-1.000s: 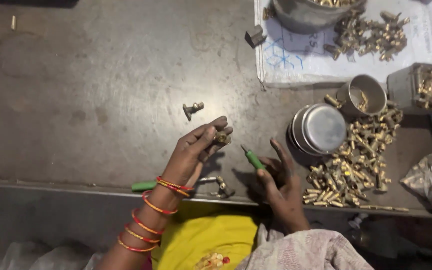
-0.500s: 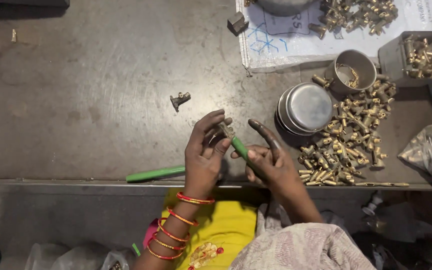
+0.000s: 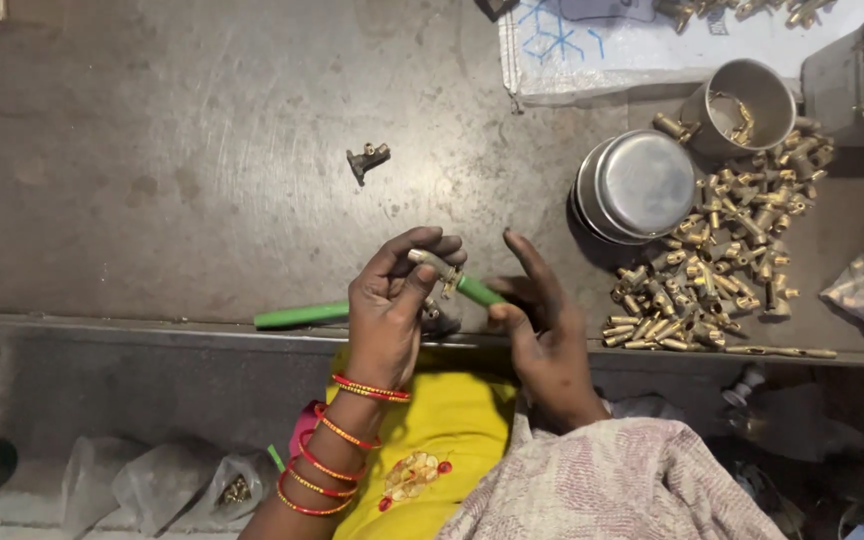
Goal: Inspecting and cleaning small brass metal fittings at a workbench using a specialized probe.
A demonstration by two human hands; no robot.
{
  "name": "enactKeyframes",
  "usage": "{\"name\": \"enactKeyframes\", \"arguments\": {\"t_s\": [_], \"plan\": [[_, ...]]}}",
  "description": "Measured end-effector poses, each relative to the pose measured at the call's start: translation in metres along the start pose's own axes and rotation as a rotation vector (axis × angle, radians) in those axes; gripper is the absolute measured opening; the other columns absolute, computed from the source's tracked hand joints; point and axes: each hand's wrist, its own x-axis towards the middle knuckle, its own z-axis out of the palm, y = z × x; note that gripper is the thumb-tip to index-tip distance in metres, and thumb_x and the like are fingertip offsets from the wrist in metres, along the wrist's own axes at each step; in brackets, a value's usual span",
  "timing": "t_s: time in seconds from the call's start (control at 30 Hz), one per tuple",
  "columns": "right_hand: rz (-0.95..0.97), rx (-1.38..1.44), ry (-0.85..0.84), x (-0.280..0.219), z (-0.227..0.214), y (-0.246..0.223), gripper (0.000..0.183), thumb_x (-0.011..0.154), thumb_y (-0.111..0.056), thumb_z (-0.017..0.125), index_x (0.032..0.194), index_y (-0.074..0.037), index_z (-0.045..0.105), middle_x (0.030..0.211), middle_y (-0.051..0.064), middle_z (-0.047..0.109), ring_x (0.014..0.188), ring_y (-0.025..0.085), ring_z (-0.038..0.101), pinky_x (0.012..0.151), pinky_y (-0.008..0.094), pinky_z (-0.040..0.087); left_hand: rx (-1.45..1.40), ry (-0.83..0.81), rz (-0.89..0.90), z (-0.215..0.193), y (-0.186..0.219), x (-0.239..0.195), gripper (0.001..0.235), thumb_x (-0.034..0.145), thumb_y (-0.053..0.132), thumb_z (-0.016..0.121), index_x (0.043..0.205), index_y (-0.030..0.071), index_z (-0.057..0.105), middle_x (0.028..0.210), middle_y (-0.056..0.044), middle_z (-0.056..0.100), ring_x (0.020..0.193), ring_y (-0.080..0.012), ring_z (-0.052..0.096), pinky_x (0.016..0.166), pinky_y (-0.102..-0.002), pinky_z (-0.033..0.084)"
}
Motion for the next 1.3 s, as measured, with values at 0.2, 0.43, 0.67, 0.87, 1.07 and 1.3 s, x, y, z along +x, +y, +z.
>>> {"name": "enactKeyframes", "arguments": {"t_s": [0.2, 0.43, 0.67, 0.87, 1.07, 1.3], "plan": [[0.546, 0.717, -0.247, -0.004, -0.002, 0.022, 0.078, 0.104, -0.009, 0.066, 0.173, -0.017, 0.033, 0.106, 0.016, 0.079, 0.078, 0.018, 0.062, 0.072, 0.029, 0.051, -0.073, -0.003, -0.099, -0.007, 0.005, -0.003, 0.036, 0.097, 0.011, 0.069, 0.129, -0.002, 0.062, 0.122, -0.016, 0.073, 0.111, -0.0237, 0.071, 0.088, -0.040, 0.059], [0.235, 0.412, -0.122, -0.003, -0.004, 0.012, 0.081, 0.093, -0.003, 0.072, 0.162, -0.011, 0.032, 0.122, 0.012, 0.065, 0.114, 0.016, 0.063, 0.100, 0.031, 0.053, 0.191, 0.135, 0.198, -0.026, 0.030, -0.015, 0.031, 0.103, 0.010, 0.066, 0.132, -0.002, 0.063, 0.124, -0.015, 0.073, 0.113, -0.0231, 0.073, 0.102, -0.036, 0.059], [0.415, 0.601, -0.192, 0.003, 0.000, 0.011, 0.087, 0.092, -0.003, 0.069, 0.165, -0.014, 0.024, 0.116, 0.011, 0.065, 0.095, 0.016, 0.066, 0.077, 0.029, 0.057, 0.853, -0.094, 0.078, -0.042, 0.004, -0.034, 0.027, 0.099, 0.007, 0.062, 0.124, 0.001, 0.067, 0.113, -0.009, 0.076, 0.103, -0.0146, 0.070, 0.089, -0.029, 0.057], [0.498, 0.806, -0.252, 0.002, 0.003, 0.015, 0.090, 0.094, -0.005, 0.069, 0.167, -0.018, 0.018, 0.116, 0.012, 0.065, 0.085, 0.015, 0.065, 0.064, 0.025, 0.053, 0.510, -0.033, -0.011, -0.003, -0.005, -0.020, 0.025, 0.101, 0.009, 0.069, 0.123, -0.001, 0.069, 0.107, -0.007, 0.070, 0.096, -0.0101, 0.064, 0.082, -0.027, 0.055], [0.583, 1.293, -0.315, -0.007, -0.004, 0.021, 0.049, 0.095, 0.003, 0.065, 0.134, -0.012, 0.039, 0.147, 0.015, 0.049, 0.131, 0.022, 0.052, 0.109, 0.042, 0.044, 0.312, -0.002, -0.121, 0.003, 0.001, -0.001, 0.030, 0.097, 0.013, 0.071, 0.124, -0.001, 0.068, 0.102, -0.006, 0.076, 0.089, -0.0110, 0.070, 0.079, -0.024, 0.057], [0.597, 1.423, -0.372, 0.009, -0.007, -0.001, 0.100, 0.077, 0.010, 0.066, 0.165, -0.018, 0.028, 0.169, 0.016, 0.029, 0.156, 0.026, 0.029, 0.118, 0.045, 0.031, 0.334, 0.084, 0.031, -0.009, 0.020, 0.004, 0.027, 0.102, 0.016, 0.070, 0.124, -0.001, 0.067, 0.101, -0.008, 0.075, 0.087, -0.0099, 0.066, 0.077, -0.024, 0.052]]}}
